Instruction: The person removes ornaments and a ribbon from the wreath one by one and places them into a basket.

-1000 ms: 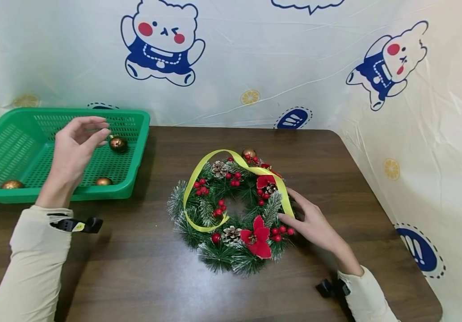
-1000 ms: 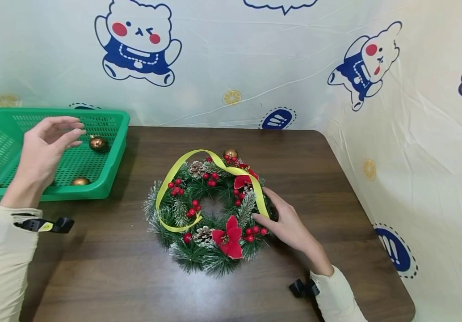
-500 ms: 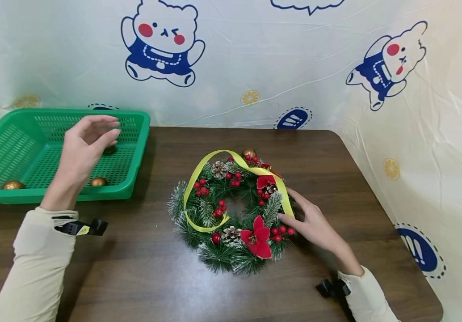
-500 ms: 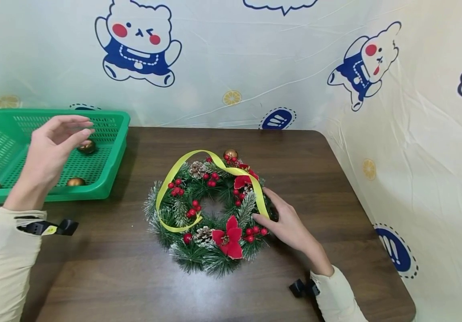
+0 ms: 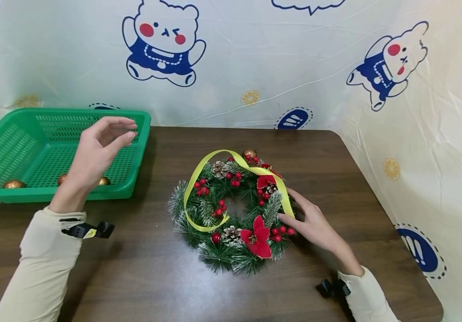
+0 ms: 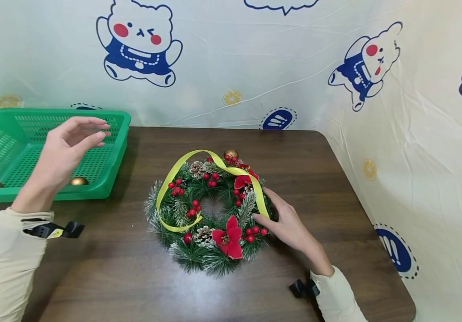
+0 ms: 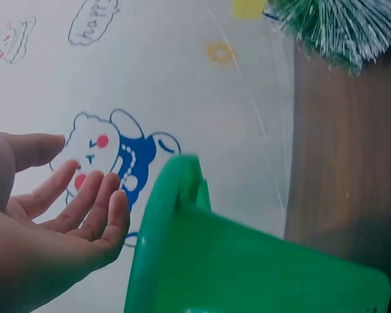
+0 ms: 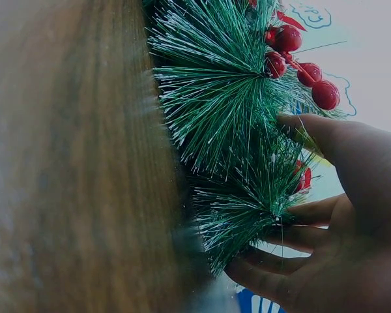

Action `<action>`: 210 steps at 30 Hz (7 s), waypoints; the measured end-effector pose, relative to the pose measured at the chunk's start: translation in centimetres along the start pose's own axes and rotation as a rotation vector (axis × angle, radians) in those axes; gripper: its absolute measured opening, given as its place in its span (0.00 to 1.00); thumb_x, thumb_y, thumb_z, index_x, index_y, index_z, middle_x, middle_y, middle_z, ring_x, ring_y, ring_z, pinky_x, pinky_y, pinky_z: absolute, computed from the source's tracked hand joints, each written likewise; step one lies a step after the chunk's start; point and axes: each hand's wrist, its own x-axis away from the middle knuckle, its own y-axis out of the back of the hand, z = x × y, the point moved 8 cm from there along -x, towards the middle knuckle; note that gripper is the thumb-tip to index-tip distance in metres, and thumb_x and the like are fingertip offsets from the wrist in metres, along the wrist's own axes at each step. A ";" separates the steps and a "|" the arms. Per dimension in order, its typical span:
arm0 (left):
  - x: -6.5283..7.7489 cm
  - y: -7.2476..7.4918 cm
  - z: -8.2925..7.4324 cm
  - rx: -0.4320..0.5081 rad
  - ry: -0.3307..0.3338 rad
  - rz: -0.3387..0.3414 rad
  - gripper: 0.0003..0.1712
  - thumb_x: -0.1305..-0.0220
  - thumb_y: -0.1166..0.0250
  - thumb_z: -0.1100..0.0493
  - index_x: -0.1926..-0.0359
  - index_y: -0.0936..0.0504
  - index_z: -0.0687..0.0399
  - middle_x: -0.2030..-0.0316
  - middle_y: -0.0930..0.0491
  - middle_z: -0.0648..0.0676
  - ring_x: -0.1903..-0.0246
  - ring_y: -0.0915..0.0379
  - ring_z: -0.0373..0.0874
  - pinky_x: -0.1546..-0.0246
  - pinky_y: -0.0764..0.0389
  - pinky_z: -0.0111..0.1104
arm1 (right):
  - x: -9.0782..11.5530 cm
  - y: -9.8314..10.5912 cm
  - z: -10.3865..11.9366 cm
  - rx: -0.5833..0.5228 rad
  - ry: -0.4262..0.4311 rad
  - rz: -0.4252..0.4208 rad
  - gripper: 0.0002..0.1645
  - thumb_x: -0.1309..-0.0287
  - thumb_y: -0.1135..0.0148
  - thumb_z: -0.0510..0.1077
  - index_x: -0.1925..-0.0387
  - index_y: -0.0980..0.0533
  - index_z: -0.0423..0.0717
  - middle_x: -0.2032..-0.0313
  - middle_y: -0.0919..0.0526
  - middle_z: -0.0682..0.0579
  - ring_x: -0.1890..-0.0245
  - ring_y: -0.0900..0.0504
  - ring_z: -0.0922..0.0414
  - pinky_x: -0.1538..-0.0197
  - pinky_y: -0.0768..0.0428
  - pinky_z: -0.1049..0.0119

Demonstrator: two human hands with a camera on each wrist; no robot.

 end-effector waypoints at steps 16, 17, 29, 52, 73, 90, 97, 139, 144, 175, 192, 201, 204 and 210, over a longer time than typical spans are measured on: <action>-1.9 -5.4 -0.9 -0.078 0.023 0.159 0.21 0.27 0.41 0.50 0.38 0.24 0.50 0.43 0.24 0.52 0.46 0.26 0.38 0.49 0.26 0.22 | 0.0 0.4 0.0 -0.004 0.002 -0.010 0.46 0.39 0.34 0.61 0.25 0.43 0.62 0.31 0.34 0.51 0.38 0.24 0.45 0.42 0.22 0.47; -2.0 -5.8 -0.9 -0.084 0.020 0.171 0.21 0.27 0.41 0.50 0.38 0.24 0.50 0.43 0.24 0.52 0.46 0.26 0.38 0.49 0.27 0.22 | 0.0 0.4 0.0 -0.005 0.002 -0.011 0.46 0.39 0.34 0.61 0.25 0.43 0.62 0.31 0.33 0.51 0.38 0.24 0.45 0.42 0.22 0.47; -3.3 -9.1 -1.0 -0.163 0.015 0.283 0.21 0.27 0.40 0.50 0.39 0.24 0.55 0.45 0.22 0.54 0.48 0.25 0.44 0.51 0.26 0.27 | 0.1 -0.2 -0.3 -0.017 0.002 -0.006 0.46 0.39 0.33 0.61 0.25 0.43 0.61 0.32 0.32 0.51 0.39 0.23 0.46 0.43 0.21 0.49; -5.1 -14.4 -0.6 -0.107 0.014 0.394 0.17 0.27 0.41 0.55 0.42 0.23 0.57 0.46 0.21 0.57 0.47 0.25 0.50 0.46 0.25 0.46 | 0.0 0.1 -0.1 -0.017 -0.008 -0.006 0.47 0.40 0.33 0.63 0.25 0.42 0.61 0.32 0.31 0.51 0.39 0.23 0.47 0.41 0.22 0.48; -6.1 -20.2 0.3 -0.075 0.034 0.486 0.16 0.26 0.41 0.54 0.43 0.22 0.55 0.46 0.21 0.56 0.43 0.27 0.51 0.42 0.27 0.48 | -0.2 0.0 0.0 -0.018 0.012 -0.009 0.45 0.40 0.34 0.63 0.26 0.42 0.63 0.32 0.31 0.54 0.38 0.24 0.50 0.40 0.23 0.48; -6.7 -22.0 -2.3 -0.164 -0.022 0.583 0.15 0.26 0.41 0.56 0.44 0.22 0.56 0.47 0.21 0.56 0.45 0.26 0.50 0.42 0.26 0.46 | -0.2 0.1 -0.1 -0.006 0.013 -0.015 0.46 0.39 0.34 0.63 0.25 0.42 0.61 0.32 0.32 0.53 0.38 0.24 0.50 0.39 0.24 0.49; -7.4 -22.3 -3.0 -0.197 -0.054 0.624 0.14 0.27 0.41 0.57 0.45 0.21 0.59 0.48 0.20 0.58 0.44 0.26 0.51 0.42 0.27 0.47 | -0.1 0.1 -0.3 0.003 0.003 -0.016 0.47 0.39 0.34 0.63 0.25 0.42 0.56 0.31 0.33 0.52 0.37 0.25 0.50 0.38 0.25 0.48; -9.7 -29.7 5.2 0.024 0.398 0.791 0.23 0.22 0.49 0.51 0.32 0.31 0.55 0.32 0.34 0.58 0.33 0.38 0.53 0.33 0.34 0.49 | -0.2 0.5 -0.5 0.012 0.013 -0.024 0.46 0.40 0.34 0.63 0.25 0.42 0.60 0.33 0.30 0.55 0.40 0.23 0.54 0.39 0.23 0.50; -9.4 -30.2 5.7 0.030 0.416 0.827 0.25 0.21 0.51 0.51 0.30 0.33 0.53 0.30 0.36 0.57 0.33 0.38 0.52 0.32 0.37 0.47 | -0.2 0.5 -0.6 0.015 0.012 -0.024 0.46 0.40 0.34 0.63 0.25 0.42 0.60 0.33 0.30 0.55 0.40 0.23 0.54 0.39 0.23 0.50; -10.4 -29.8 4.8 0.041 0.369 0.711 0.22 0.30 0.36 0.56 0.39 0.25 0.59 0.43 0.27 0.59 0.49 0.28 0.55 0.43 0.27 0.51 | -0.4 0.4 -0.6 0.013 0.019 -0.026 0.46 0.40 0.33 0.62 0.25 0.41 0.60 0.32 0.32 0.55 0.37 0.26 0.54 0.36 0.26 0.49; -10.7 -28.3 3.9 0.119 0.384 0.646 0.22 0.30 0.37 0.55 0.38 0.25 0.58 0.41 0.27 0.60 0.41 0.32 0.54 0.37 0.31 0.54 | -0.2 0.4 -0.4 0.028 0.027 -0.026 0.46 0.38 0.34 0.62 0.25 0.42 0.59 0.30 0.34 0.55 0.37 0.26 0.55 0.37 0.26 0.51; -10.7 -26.6 2.8 0.114 0.354 0.631 0.23 0.29 0.37 0.55 0.37 0.26 0.58 0.38 0.29 0.59 0.39 0.31 0.54 0.36 0.31 0.53 | -0.1 0.8 -0.2 0.038 0.027 -0.031 0.46 0.39 0.34 0.62 0.25 0.42 0.58 0.30 0.34 0.55 0.37 0.25 0.54 0.38 0.25 0.50; -10.6 -26.1 2.7 0.092 0.338 0.628 0.23 0.30 0.37 0.55 0.38 0.26 0.60 0.37 0.29 0.60 0.40 0.31 0.54 0.38 0.30 0.53 | 0.0 0.9 0.0 0.044 0.031 -0.032 0.46 0.39 0.33 0.61 0.25 0.42 0.57 0.30 0.33 0.54 0.38 0.25 0.53 0.38 0.25 0.50; -10.2 -25.1 2.7 0.029 0.295 0.625 0.22 0.30 0.37 0.56 0.41 0.25 0.62 0.42 0.27 0.62 0.43 0.31 0.54 0.39 0.30 0.51 | -0.1 0.7 0.2 0.038 0.032 -0.027 0.47 0.40 0.33 0.61 0.25 0.42 0.56 0.31 0.32 0.52 0.38 0.25 0.52 0.38 0.24 0.48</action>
